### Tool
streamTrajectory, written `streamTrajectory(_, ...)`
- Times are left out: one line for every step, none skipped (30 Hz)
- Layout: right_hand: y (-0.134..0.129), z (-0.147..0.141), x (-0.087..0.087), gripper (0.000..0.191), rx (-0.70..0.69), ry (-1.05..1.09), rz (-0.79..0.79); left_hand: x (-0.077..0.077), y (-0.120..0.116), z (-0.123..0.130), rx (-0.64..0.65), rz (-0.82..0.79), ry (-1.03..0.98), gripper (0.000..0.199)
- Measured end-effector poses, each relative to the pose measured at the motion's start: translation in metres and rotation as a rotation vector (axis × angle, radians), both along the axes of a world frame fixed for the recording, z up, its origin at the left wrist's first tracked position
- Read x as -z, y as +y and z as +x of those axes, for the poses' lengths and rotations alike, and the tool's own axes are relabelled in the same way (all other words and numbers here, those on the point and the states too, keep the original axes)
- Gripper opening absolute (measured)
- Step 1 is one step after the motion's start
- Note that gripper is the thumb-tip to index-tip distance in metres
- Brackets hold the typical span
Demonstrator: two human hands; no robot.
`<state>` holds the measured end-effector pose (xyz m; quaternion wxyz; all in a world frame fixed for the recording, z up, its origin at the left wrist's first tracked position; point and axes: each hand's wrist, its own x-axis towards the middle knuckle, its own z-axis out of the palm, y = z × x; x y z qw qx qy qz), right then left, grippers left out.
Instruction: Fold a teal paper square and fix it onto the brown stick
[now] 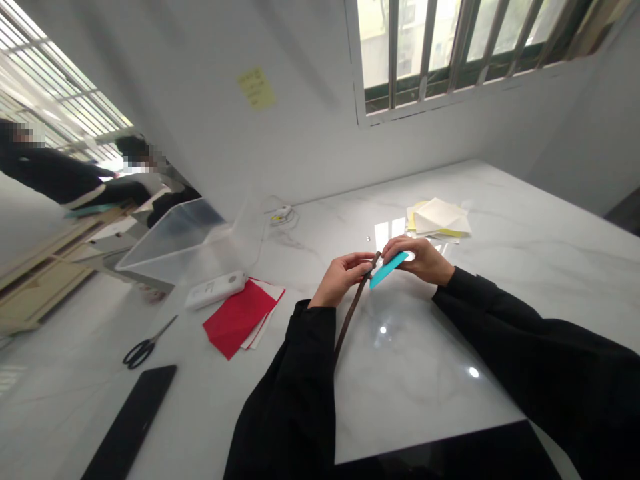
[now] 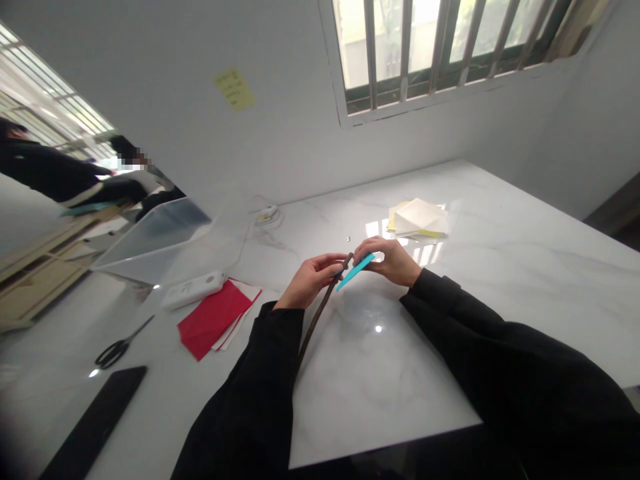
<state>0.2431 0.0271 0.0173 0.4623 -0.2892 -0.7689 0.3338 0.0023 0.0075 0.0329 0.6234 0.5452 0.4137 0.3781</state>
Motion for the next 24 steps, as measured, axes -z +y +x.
streamTrajectory(-0.0005, -0.0001, -0.0010, 0.020, 0.002, -0.002, 0.004, -0.0004, 0.0002, 0.0000, 0.005, -0.015, -0.013, 0.047)
streamTrajectory(-0.0007, 0.0000, -0.0016, 0.020, 0.009, -0.004, 0.006, -0.0009, 0.0004, -0.0002, 0.009, -0.029, -0.029, 0.047)
streamTrajectory(-0.0006, 0.0004, -0.0018, 0.020, 0.020, -0.003, 0.010, -0.0014, 0.0005, -0.0007, 0.014, -0.042, -0.047, 0.047)
streamTrajectory(-0.0004, 0.0009, -0.0019, 0.020, 0.034, 0.001, 0.015, -0.0022, 0.0004, -0.0014, 0.019, -0.050, -0.064, 0.047)
streamTrajectory(-0.0002, 0.0015, -0.0019, 0.020, 0.046, 0.007, 0.021, -0.0031, 0.0001, -0.0020, 0.025, -0.055, -0.077, 0.047)
streamTrajectory(0.0000, 0.0021, -0.0019, 0.020, 0.056, 0.014, 0.025, -0.0042, -0.0004, -0.0026, 0.032, -0.059, -0.085, 0.047)
streamTrajectory(0.0000, 0.0026, -0.0020, 0.020, 0.065, 0.018, 0.027, -0.0052, -0.0009, -0.0030, 0.036, -0.061, -0.088, 0.047)
streamTrajectory(-0.0001, 0.0031, -0.0022, 0.021, 0.073, 0.020, 0.026, -0.0061, -0.0015, -0.0032, 0.039, -0.064, -0.088, 0.048)
streamTrajectory(-0.0003, 0.0034, -0.0025, 0.022, 0.082, 0.020, 0.023, -0.0069, -0.0021, -0.0033, 0.041, -0.068, -0.086, 0.049)
streamTrajectory(-0.0007, 0.0035, -0.0029, 0.023, 0.090, 0.019, 0.020, -0.0073, -0.0025, -0.0033, 0.043, -0.069, -0.083, 0.050)
streamTrajectory(-0.0011, 0.0036, -0.0034, 0.023, 0.098, 0.017, 0.018, -0.0076, -0.0028, -0.0033, 0.047, -0.069, -0.079, 0.050)
streamTrajectory(-0.0016, 0.0036, -0.0040, 0.024, 0.103, 0.016, 0.017, -0.0076, -0.0031, -0.0033, 0.054, -0.066, -0.075, 0.051)
streamTrajectory(-0.0020, 0.0035, -0.0045, 0.025, 0.105, 0.015, 0.018, -0.0076, -0.0032, -0.0033, 0.063, -0.060, -0.070, 0.050)
streamTrajectory(-0.0024, 0.0034, -0.0050, 0.025, 0.106, 0.015, 0.018, -0.0075, -0.0033, -0.0034, 0.074, -0.054, -0.064, 0.050)
streamTrajectory(-0.0028, 0.0033, -0.0054, 0.026, 0.107, 0.015, 0.018, -0.0075, -0.0034, -0.0035, 0.084, -0.049, -0.058, 0.050)
streamTrajectory(-0.0031, 0.0032, -0.0057, 0.026, 0.108, 0.015, 0.016, -0.0076, -0.0036, -0.0036, 0.094, -0.046, -0.052, 0.050)
streamTrajectory(-0.0034, 0.0032, -0.0060, 0.026, 0.109, 0.015, 0.013, -0.0079, -0.0039, -0.0038, 0.102, -0.045, -0.045, 0.049)
streamTrajectory(-0.0036, 0.0031, -0.0062, 0.026, 0.110, 0.016, 0.011, -0.0083, -0.0042, -0.0039, 0.107, -0.045, -0.039, 0.048)
streamTrajectory(-0.0038, 0.0030, -0.0064, 0.026, 0.111, 0.018, 0.009, -0.0087, -0.0046, -0.0040, 0.110, -0.046, -0.032, 0.048)
streamTrajectory(-0.0041, 0.0029, -0.0065, 0.026, 0.110, 0.020, 0.009, -0.0091, -0.0048, -0.0041, 0.112, -0.046, -0.028, 0.047)
streamTrajectory(-0.0043, 0.0028, -0.0068, 0.026, 0.108, 0.022, 0.009, -0.0095, -0.0051, -0.0042, 0.114, -0.045, -0.027, 0.046)
streamTrajectory(-0.0046, 0.0027, -0.0071, 0.026, 0.106, 0.023, 0.011, -0.0098, -0.0052, -0.0043, 0.114, -0.044, -0.028, 0.046)
streamTrajectory(-0.0049, 0.0026, -0.0074, 0.026, 0.103, 0.024, 0.011, -0.0101, -0.0052, -0.0044, 0.114, -0.043, -0.029, 0.046)
streamTrajectory(-0.0052, 0.0025, -0.0077, 0.026, 0.101, 0.022, 0.008, -0.0104, -0.0052, -0.0044, 0.115, -0.042, -0.031, 0.046)
